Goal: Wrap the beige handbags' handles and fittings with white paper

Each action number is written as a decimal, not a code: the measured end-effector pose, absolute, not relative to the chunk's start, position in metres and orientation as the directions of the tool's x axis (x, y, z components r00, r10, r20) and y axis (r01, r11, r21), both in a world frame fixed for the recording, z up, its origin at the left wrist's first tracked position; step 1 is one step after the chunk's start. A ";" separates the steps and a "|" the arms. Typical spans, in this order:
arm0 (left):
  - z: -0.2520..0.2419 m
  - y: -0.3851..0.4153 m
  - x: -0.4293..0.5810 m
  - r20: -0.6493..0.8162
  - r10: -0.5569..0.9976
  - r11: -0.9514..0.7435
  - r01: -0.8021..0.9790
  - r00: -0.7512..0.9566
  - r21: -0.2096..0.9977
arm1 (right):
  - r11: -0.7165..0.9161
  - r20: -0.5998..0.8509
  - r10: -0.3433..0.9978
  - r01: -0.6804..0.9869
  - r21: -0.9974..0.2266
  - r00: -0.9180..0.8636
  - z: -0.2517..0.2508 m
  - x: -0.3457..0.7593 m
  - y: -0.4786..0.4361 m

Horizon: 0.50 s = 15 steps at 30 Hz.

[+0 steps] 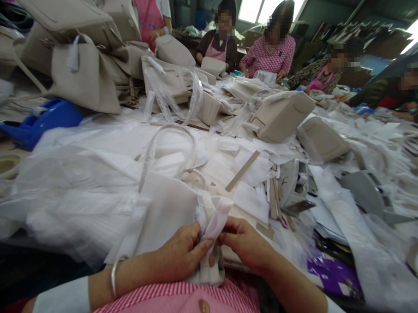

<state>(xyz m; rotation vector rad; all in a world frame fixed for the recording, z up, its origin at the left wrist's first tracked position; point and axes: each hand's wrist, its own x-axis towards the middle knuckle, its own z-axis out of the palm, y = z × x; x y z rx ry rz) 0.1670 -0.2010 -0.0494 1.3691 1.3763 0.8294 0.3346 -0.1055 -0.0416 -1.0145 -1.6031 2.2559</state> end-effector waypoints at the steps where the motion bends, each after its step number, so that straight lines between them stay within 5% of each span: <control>1: -0.048 -0.201 0.167 -0.168 0.977 0.124 0.284 0.135 0.951 | -0.314 -0.415 0.592 0.277 -0.908 -0.690 -0.044 0.333 -0.105; 5: -0.045 -0.201 0.167 -0.135 0.976 0.094 0.232 0.169 0.968 | -0.211 -0.389 0.762 0.369 -0.905 -0.518 -0.056 0.323 -0.110; 11: -0.042 -0.203 0.164 -0.084 0.976 0.033 0.245 0.199 0.969 | -0.526 -0.388 0.514 0.077 -0.847 -0.765 -0.060 0.322 -0.116; 15: -0.042 -0.202 0.164 -0.080 0.980 0.027 0.275 0.181 0.961 | -0.596 -0.329 0.427 0.011 -0.803 -0.842 -0.055 0.330 -0.116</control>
